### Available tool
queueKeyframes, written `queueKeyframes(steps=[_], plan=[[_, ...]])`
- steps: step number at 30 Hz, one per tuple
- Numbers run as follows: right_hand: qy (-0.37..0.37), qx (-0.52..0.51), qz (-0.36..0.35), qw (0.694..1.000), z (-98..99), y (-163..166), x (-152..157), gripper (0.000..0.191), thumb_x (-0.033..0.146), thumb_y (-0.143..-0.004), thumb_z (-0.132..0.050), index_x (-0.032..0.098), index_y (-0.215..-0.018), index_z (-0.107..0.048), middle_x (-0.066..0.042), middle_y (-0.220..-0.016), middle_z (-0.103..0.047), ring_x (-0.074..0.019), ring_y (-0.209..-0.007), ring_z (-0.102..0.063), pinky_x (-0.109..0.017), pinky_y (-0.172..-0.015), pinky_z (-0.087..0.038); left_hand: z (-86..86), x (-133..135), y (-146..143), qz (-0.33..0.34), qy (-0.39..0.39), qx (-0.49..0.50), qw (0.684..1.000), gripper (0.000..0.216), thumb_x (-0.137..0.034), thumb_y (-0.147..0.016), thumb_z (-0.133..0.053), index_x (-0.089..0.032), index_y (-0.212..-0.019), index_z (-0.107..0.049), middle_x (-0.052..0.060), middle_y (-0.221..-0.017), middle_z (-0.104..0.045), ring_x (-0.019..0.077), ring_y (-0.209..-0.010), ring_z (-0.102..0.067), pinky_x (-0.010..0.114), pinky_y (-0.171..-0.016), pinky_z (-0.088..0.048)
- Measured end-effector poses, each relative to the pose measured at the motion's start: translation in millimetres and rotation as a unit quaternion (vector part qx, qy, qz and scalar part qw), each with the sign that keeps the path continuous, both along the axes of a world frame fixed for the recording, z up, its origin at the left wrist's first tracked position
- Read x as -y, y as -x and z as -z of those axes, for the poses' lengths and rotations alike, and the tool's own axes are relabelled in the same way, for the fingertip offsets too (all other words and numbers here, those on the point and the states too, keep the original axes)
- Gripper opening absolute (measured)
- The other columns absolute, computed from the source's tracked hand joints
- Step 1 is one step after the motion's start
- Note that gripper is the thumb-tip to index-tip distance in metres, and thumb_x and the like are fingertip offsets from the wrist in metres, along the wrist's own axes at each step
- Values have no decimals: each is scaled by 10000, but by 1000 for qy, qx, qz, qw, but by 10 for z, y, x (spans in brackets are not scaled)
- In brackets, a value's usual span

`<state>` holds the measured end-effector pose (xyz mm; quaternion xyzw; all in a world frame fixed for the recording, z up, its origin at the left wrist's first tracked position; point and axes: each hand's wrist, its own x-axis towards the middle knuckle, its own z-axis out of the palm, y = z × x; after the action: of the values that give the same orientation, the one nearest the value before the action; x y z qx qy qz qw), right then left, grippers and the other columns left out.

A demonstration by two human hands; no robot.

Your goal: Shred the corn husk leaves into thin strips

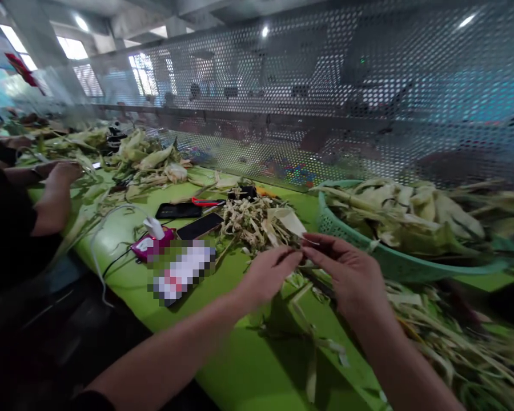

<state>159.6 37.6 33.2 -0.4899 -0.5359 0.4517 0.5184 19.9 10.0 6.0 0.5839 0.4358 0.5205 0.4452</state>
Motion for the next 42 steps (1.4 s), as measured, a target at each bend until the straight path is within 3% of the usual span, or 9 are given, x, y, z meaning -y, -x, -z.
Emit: queueKeyframes(steps=[4,9,16,22,31,37,42], plan=[[-86,117,-49,988,20,77,115,241,344,-718,-710,206,-913,-734,-66,-882,-731,-228,-816,-661,-398,-825,-510,17,-90,26,-4,144,196,970,291,-455,-796,-555,-172,-810,-623,63,-778,-647,161,-701,-574,264,-626,-400],[-219,250,-77,940,41,82,168,155,255,-808,-613,244,-921,-717,-54,-920,-721,-232,-860,-656,-383,-816,-508,-27,-94,61,-31,148,254,955,283,-430,-673,-676,-160,-695,-591,2,-653,-577,110,-605,-512,225,-573,-374],[-257,308,-96,911,1,25,162,145,212,-829,-601,256,-930,-696,-39,-903,-702,-212,-842,-640,-334,-761,-494,-99,-88,97,-66,140,245,957,177,-307,-657,-669,-152,-636,-585,-10,-590,-549,86,-543,-478,213,-540,-364],[-228,253,-113,934,8,26,123,95,311,-822,-642,243,-856,-698,-45,-847,-689,-212,-808,-622,-335,-733,-481,-111,-61,111,-42,174,255,950,215,-340,-636,-701,-152,-673,-602,-9,-606,-562,89,-545,-503,226,-569,-408],[-74,113,-120,984,24,67,120,227,387,-726,-722,176,-788,-664,-36,-752,-667,-180,-726,-601,-306,-692,-475,-7,-104,93,-9,161,262,952,280,-372,-624,-746,-126,-708,-641,-4,-596,-576,82,-537,-489,226,-575,-391],[-74,68,-64,993,121,59,53,319,410,-636,-784,178,-754,-600,-6,-695,-620,-151,-651,-570,-277,-617,-462,-16,-83,94,20,165,280,945,296,-351,-622,-769,-114,-761,-659,21,-666,-625,90,-592,-546,234,-626,-423],[-68,45,-68,994,133,47,43,302,387,-627,-793,180,-756,-615,-2,-702,-622,-143,-654,-572,-268,-620,-466,-31,-76,106,41,180,308,933,303,-283,-555,-823,-107,-734,-655,15,-656,-617,77,-589,-550,216,-615,-416]])
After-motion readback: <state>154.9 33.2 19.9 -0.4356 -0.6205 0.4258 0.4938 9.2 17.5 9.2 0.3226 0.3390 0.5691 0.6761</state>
